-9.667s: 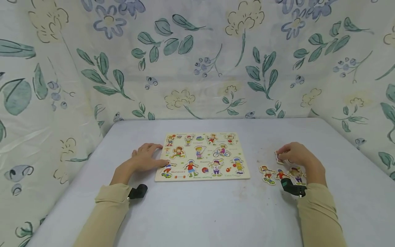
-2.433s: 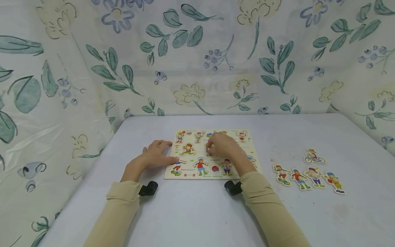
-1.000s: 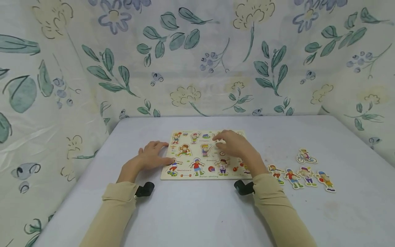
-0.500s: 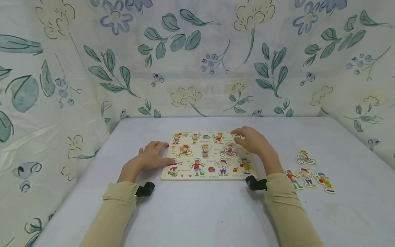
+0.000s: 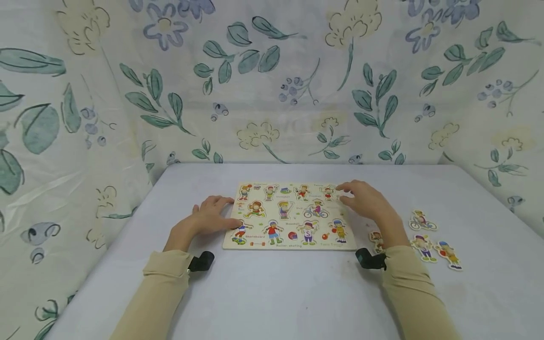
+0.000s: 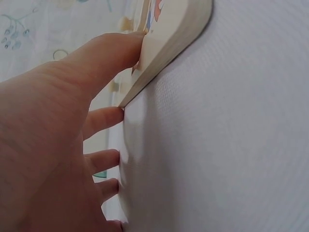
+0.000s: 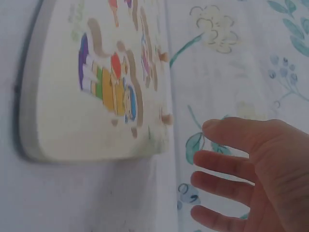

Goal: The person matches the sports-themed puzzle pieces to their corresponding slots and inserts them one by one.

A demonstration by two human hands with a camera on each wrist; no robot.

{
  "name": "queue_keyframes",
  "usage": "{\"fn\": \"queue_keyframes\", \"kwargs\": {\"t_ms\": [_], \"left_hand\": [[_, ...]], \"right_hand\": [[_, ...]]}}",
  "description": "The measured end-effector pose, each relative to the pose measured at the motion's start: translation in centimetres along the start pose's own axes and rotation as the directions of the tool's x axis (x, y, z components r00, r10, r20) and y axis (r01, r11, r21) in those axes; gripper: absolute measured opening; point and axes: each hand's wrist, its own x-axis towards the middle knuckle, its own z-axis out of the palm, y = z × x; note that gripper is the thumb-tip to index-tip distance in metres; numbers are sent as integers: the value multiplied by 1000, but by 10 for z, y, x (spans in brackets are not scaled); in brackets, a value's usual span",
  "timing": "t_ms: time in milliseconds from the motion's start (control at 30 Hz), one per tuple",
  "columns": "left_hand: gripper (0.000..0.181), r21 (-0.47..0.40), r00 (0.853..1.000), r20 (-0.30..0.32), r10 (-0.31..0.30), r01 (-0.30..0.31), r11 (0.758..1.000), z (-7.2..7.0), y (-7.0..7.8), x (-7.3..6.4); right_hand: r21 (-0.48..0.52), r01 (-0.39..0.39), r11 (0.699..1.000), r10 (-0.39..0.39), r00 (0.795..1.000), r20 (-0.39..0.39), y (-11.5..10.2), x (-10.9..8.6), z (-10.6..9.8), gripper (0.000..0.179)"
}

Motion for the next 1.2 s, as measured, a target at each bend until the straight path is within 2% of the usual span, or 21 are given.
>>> {"fn": "queue_keyframes", "kwargs": {"t_ms": [467,833,1067,1200], "left_hand": [[84,1,1000,-4,17,-17,1000,0,0,3],[83,4,1000,-1,11,-11,1000,1,2,2],[84,3,1000,-1,8,-8,1000,0,1,1],[84,-4,1000,0,21,-21,1000,-1,-2,-1]], "right_hand": [[-48,-70,996,70,998,-4,52,-37,-26,42],[-33,-141,989,142,989,29,105,-63,-40,47],[33,-188,982,186,981,59,120,-72,-45,51],[35,-203,979,200,977,68,124,-76,-47,53]]}}
